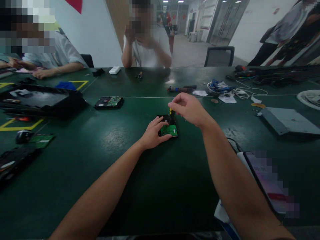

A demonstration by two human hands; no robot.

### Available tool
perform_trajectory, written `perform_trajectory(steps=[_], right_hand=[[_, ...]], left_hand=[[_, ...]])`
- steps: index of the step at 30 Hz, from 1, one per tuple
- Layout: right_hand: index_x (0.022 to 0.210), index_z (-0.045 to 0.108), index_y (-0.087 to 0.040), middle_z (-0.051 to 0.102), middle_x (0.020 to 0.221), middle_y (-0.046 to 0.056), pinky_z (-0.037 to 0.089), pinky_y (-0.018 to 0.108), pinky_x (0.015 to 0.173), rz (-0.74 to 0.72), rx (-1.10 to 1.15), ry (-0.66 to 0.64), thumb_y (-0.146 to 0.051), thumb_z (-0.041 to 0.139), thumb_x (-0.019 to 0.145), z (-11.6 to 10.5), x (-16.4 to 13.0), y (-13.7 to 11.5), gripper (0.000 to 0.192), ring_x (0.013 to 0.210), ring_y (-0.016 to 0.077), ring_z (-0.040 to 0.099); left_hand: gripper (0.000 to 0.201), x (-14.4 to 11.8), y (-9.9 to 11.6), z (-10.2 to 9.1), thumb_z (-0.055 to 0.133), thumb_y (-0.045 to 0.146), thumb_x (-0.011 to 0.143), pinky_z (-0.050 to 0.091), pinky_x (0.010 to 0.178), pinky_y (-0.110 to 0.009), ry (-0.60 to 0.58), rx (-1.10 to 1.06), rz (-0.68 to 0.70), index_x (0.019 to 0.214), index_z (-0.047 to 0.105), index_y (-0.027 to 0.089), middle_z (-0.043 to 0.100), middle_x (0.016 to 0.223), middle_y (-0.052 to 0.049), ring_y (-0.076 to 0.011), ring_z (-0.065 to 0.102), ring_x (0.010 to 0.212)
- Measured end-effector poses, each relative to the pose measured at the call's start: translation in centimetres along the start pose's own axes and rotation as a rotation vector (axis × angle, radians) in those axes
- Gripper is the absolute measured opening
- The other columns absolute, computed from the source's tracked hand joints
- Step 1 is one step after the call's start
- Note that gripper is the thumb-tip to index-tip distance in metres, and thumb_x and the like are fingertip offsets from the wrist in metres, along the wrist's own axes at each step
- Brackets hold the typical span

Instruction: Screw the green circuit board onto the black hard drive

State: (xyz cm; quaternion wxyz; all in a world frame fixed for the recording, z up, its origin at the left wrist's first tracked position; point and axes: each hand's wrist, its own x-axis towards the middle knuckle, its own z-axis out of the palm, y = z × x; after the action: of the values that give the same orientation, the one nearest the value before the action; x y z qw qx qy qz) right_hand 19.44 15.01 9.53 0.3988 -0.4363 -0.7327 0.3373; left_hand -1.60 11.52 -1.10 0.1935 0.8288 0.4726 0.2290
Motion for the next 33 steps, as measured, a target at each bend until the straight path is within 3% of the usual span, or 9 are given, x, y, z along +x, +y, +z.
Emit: perform_trajectory(steps=[9, 16, 20, 25, 29, 33], right_hand=[[0.098, 0.068, -0.023, 0.072, 0.104, 0.004, 0.046, 0.029, 0.057, -0.016, 0.074, -0.075, -0.045, 0.06, 0.1, 0.19, -0.41, -0.76, 0.024, 0.064, 0.0116, 0.057], [0.115, 0.069, -0.023, 0.07, 0.106, 0.005, 0.049, 0.027, 0.058, -0.01, 0.127, -0.132, -0.04, 0.056, 0.103, -0.1, -0.25, -0.6, 0.025, 0.068, 0.0115, 0.061], [0.1, 0.07, -0.018, 0.071, 0.092, 0.006, 0.047, 0.028, 0.06, -0.046, 0.022, -0.038, -0.044, 0.065, 0.097, -0.13, 0.0, -0.19, 0.026, 0.07, 0.0138, 0.06], [0.09, 0.065, -0.019, 0.071, 0.086, 0.006, 0.045, 0.029, 0.057, 0.011, -0.015, 0.017, -0.041, 0.07, 0.092, 0.08, -0.13, -0.42, 0.022, 0.065, 0.0142, 0.059], [0.096, 0.065, -0.02, 0.073, 0.1, 0.006, 0.043, 0.027, 0.052, 0.003, 0.036, -0.064, -0.045, 0.06, 0.099, 0.15, -0.34, -0.87, 0.025, 0.058, 0.0099, 0.056], [0.106, 0.066, -0.019, 0.072, 0.111, 0.008, 0.048, 0.025, 0.054, -0.006, 0.11, -0.128, -0.044, 0.053, 0.104, 0.04, -0.28, -0.8, 0.028, 0.064, 0.0098, 0.062]], left_hand=[[0.056, -0.04, 0.04, -0.02, 0.071, 0.052, 0.089, 0.024, 0.128, -0.058, 0.002, 0.01, 0.003, 0.138, 0.058, 0.027, 0.036, 0.168, -0.009, -0.0346, 0.021, 0.16], [0.058, 0.02, -0.27, 0.21, 0.071, 0.053, 0.089, 0.024, 0.128, -0.059, 0.005, 0.007, 0.007, 0.138, 0.057, 0.027, 0.036, 0.168, -0.01, -0.0353, 0.021, 0.16], [0.058, 0.03, -0.17, 0.14, 0.071, 0.053, 0.089, 0.024, 0.128, -0.059, 0.001, 0.011, 0.005, 0.139, 0.057, 0.027, 0.035, 0.168, -0.01, -0.0354, 0.022, 0.16], [0.057, 0.0, -0.08, 0.0, 0.071, 0.052, 0.09, 0.024, 0.128, -0.06, -0.008, -0.001, 0.0, 0.139, 0.057, 0.027, 0.034, 0.169, -0.01, -0.036, 0.021, 0.16], [0.057, 0.03, -0.27, 0.17, 0.071, 0.053, 0.089, 0.024, 0.128, -0.059, 0.005, 0.005, 0.007, 0.138, 0.058, 0.026, 0.036, 0.168, -0.011, -0.0359, 0.021, 0.16], [0.058, 0.05, -0.47, 0.31, 0.071, 0.053, 0.089, 0.024, 0.128, -0.059, 0.012, 0.004, 0.018, 0.138, 0.058, 0.026, 0.038, 0.167, -0.012, -0.0359, 0.022, 0.16]])
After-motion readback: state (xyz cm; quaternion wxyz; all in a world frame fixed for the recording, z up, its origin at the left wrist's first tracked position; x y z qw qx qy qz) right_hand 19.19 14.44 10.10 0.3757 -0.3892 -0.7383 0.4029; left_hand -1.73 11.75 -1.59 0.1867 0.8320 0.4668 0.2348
